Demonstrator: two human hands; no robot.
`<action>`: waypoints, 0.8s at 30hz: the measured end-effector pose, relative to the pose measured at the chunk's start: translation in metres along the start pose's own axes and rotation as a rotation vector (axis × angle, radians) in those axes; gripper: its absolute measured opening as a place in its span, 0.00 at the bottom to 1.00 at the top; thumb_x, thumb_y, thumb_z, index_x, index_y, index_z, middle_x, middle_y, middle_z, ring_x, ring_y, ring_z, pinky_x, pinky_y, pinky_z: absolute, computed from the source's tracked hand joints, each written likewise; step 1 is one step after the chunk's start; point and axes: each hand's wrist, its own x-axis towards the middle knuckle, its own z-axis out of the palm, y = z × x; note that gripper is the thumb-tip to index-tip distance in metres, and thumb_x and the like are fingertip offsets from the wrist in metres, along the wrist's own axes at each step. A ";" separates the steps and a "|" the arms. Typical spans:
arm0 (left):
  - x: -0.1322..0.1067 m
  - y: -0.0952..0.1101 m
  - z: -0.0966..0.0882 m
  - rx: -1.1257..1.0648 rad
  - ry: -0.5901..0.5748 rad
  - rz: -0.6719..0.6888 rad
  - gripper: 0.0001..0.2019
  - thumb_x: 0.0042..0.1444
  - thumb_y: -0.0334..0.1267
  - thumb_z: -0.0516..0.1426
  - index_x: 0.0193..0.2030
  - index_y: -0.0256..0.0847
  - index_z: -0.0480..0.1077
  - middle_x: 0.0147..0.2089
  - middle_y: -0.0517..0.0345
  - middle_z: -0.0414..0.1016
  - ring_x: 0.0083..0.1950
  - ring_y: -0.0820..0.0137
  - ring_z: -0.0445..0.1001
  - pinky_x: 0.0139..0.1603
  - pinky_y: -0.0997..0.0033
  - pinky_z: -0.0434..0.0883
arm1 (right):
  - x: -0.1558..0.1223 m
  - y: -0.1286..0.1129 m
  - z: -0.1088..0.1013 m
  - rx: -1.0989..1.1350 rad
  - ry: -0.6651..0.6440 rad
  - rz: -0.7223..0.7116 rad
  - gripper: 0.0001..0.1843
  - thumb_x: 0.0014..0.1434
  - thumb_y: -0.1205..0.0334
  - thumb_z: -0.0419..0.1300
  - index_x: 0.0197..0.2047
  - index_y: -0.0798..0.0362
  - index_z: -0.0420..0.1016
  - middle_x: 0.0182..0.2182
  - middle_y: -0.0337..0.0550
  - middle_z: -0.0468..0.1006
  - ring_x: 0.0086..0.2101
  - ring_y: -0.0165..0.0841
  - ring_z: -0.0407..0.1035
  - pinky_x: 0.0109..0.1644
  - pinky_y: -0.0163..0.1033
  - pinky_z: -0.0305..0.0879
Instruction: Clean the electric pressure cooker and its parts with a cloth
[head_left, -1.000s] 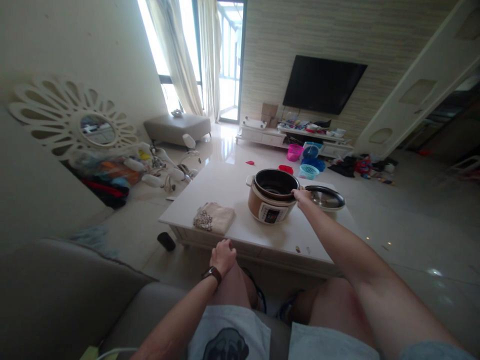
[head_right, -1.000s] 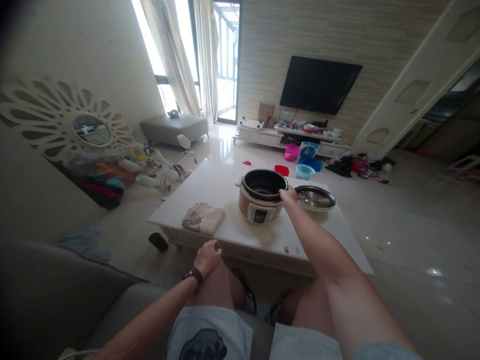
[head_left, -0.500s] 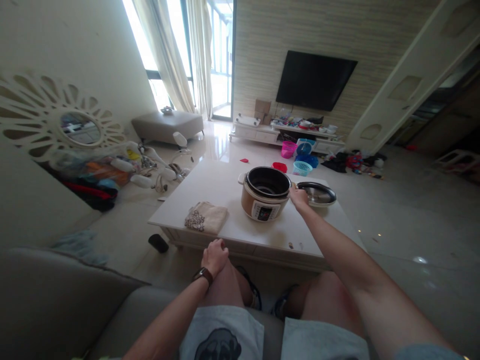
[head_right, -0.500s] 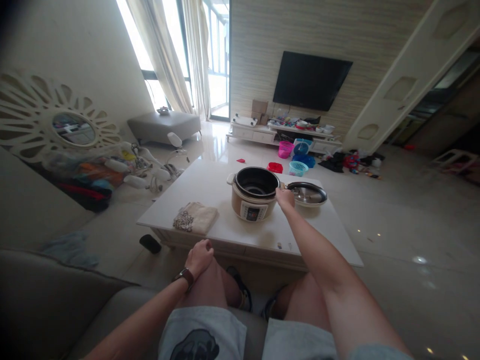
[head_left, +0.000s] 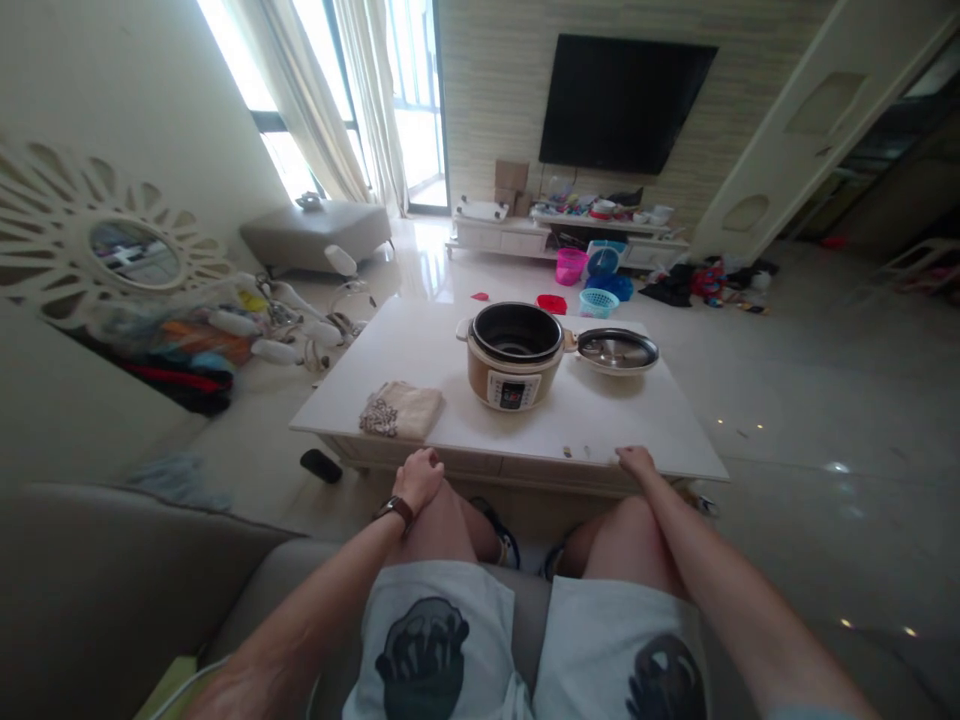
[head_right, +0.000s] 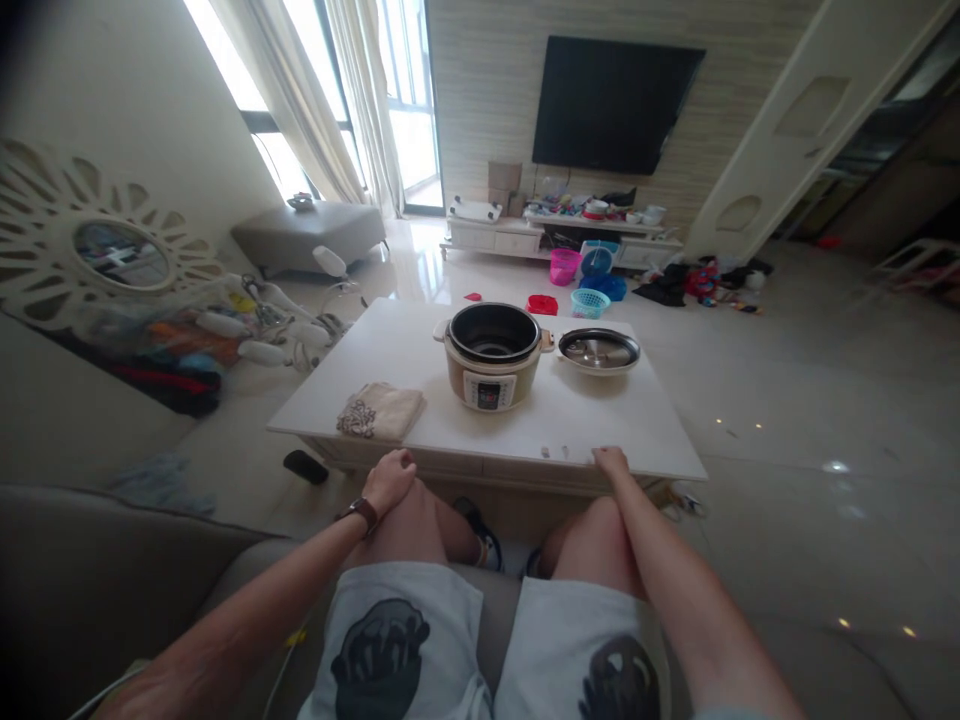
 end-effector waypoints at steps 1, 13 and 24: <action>-0.001 0.002 -0.002 0.016 -0.010 0.002 0.11 0.68 0.40 0.54 0.46 0.44 0.77 0.57 0.48 0.83 0.58 0.58 0.80 0.56 0.62 0.72 | -0.001 0.007 0.002 0.022 -0.004 0.002 0.18 0.55 0.67 0.61 0.15 0.48 0.66 0.12 0.36 0.65 0.24 0.38 0.69 0.36 0.37 0.63; 0.027 0.176 0.041 -0.177 -0.158 0.463 0.16 0.65 0.30 0.56 0.55 0.40 0.79 0.56 0.47 0.85 0.57 0.62 0.81 0.60 0.65 0.72 | 0.010 0.025 0.027 0.226 -0.078 -0.089 0.10 0.49 0.65 0.64 0.23 0.46 0.65 0.20 0.30 0.68 0.27 0.34 0.68 0.36 0.36 0.61; 0.101 0.239 0.082 -0.172 -0.566 0.793 0.13 0.66 0.39 0.56 0.44 0.44 0.84 0.43 0.51 0.86 0.47 0.60 0.82 0.52 0.65 0.73 | 0.040 0.048 0.034 0.558 0.051 0.063 0.14 0.52 0.52 0.68 0.35 0.45 0.67 0.34 0.37 0.76 0.35 0.37 0.77 0.33 0.37 0.70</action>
